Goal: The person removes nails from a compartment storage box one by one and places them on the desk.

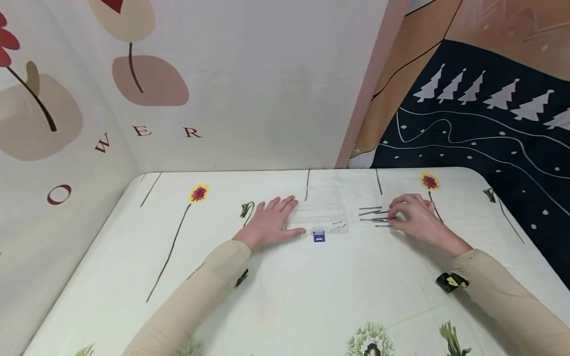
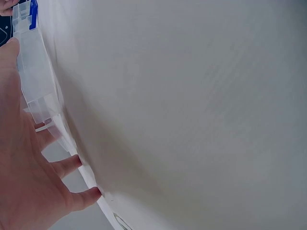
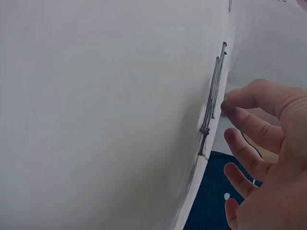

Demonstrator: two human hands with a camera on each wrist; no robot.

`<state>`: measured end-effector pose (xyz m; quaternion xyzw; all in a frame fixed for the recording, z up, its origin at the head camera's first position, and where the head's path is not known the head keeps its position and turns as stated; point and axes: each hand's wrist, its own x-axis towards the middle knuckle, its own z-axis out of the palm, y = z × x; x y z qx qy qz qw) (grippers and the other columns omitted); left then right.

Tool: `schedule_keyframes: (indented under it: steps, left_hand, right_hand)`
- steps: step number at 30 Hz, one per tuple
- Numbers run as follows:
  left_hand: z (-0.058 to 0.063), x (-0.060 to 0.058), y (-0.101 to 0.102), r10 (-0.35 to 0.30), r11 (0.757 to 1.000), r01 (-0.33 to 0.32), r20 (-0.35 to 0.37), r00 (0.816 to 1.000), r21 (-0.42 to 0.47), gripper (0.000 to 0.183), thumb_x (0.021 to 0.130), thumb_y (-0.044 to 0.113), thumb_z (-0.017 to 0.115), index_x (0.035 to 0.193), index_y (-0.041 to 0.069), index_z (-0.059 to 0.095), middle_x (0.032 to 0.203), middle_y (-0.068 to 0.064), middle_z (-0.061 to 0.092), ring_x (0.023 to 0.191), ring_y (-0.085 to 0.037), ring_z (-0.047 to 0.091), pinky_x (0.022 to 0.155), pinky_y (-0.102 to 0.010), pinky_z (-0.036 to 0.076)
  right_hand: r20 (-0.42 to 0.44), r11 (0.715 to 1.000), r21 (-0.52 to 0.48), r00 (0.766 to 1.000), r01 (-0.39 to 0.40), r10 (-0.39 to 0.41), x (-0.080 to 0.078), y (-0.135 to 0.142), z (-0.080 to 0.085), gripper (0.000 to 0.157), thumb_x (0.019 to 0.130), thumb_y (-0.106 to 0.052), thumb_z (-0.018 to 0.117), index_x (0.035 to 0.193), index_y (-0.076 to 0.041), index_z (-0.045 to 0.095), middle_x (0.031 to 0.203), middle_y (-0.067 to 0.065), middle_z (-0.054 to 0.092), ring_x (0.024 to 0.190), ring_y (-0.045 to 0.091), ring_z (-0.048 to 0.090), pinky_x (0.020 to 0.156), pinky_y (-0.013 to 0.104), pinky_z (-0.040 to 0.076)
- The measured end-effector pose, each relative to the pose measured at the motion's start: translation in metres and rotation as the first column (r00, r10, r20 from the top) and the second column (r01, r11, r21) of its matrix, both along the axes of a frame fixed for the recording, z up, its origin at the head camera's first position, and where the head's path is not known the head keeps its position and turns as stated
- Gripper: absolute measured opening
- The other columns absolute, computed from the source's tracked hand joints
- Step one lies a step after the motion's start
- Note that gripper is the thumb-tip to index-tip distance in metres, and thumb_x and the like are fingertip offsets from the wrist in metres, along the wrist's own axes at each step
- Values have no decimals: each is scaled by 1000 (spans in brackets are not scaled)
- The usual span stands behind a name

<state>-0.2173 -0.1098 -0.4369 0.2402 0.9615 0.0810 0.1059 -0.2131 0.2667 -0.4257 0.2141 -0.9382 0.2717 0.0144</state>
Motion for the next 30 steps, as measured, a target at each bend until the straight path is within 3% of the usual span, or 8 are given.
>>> schedule_keyframes:
  steps: [14, 23, 30]
  left_hand:
    - [-2, -1, -1, 11, 1000, -11, 13, 1000, -6, 89, 88, 73, 40, 156, 18, 20, 160, 0, 16, 144, -33, 16, 110, -61, 14]
    - [-2, -1, 1, 7, 1000, -7, 7, 1000, -4, 88, 89, 72, 40, 155, 18, 21, 160, 0, 16, 144, -33, 16, 110, -61, 14]
    - [-2, -1, 0, 4, 1000, -4, -1, 1000, 0, 89, 88, 73, 40, 155, 18, 22, 160, -1, 17, 143, -33, 17, 109, -62, 14]
  right_hand:
    - [19, 989, -142, 998, -49, 52, -5, -24, -3, 6, 81, -1, 74, 83, -7, 73, 107, 14, 59, 108, 37, 42, 81, 52, 22]
    - [44, 985, -138, 993, -106, 113, -4, -44, 1, 15, 83, -3, 72, 98, -6, 74, 119, 17, 58, 117, 37, 39, 86, 52, 25]
    - [41, 971, -112, 975, -211, 216, -2, -62, 1, 23, 83, -8, 73, 106, -11, 74, 135, 15, 50, 122, 40, 35, 92, 58, 26]
